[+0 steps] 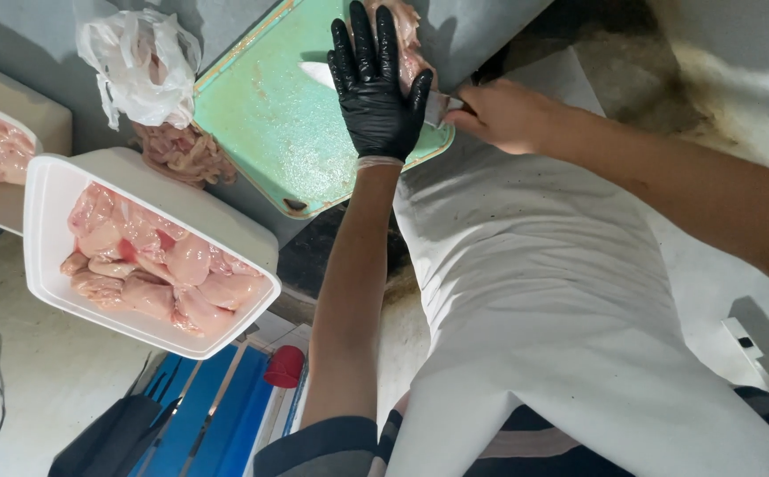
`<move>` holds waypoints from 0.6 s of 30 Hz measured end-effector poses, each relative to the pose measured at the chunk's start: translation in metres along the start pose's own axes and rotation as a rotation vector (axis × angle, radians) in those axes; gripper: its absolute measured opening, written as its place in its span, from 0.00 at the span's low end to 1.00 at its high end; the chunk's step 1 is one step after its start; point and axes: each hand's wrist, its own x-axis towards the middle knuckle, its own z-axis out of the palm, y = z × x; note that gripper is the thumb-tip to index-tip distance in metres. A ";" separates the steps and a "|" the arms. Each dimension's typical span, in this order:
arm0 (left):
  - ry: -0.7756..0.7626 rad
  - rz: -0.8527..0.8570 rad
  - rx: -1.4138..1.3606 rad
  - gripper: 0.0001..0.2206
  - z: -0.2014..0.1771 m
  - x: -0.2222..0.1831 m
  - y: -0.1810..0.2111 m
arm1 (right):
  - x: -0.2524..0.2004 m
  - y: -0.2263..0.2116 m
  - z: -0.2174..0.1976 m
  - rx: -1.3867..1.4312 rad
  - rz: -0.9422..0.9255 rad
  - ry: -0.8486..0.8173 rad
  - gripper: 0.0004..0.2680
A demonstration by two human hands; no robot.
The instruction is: Trimming fat and connective tissue from raw chicken breasts using a knife on a cutting board and sorting them into plastic bins.
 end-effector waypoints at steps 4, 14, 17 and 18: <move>-0.135 -0.005 0.264 0.46 -0.021 0.005 0.010 | -0.010 -0.004 0.010 0.021 0.048 0.015 0.17; -0.036 -0.062 0.296 0.45 -0.011 0.004 0.017 | -0.085 0.003 0.023 0.141 0.237 -0.119 0.17; 0.016 -0.069 0.256 0.43 0.005 0.006 0.010 | -0.100 0.005 0.021 0.102 0.269 -0.196 0.17; 0.013 -0.073 0.250 0.41 0.010 0.008 0.008 | -0.105 0.008 0.021 0.058 0.272 -0.224 0.18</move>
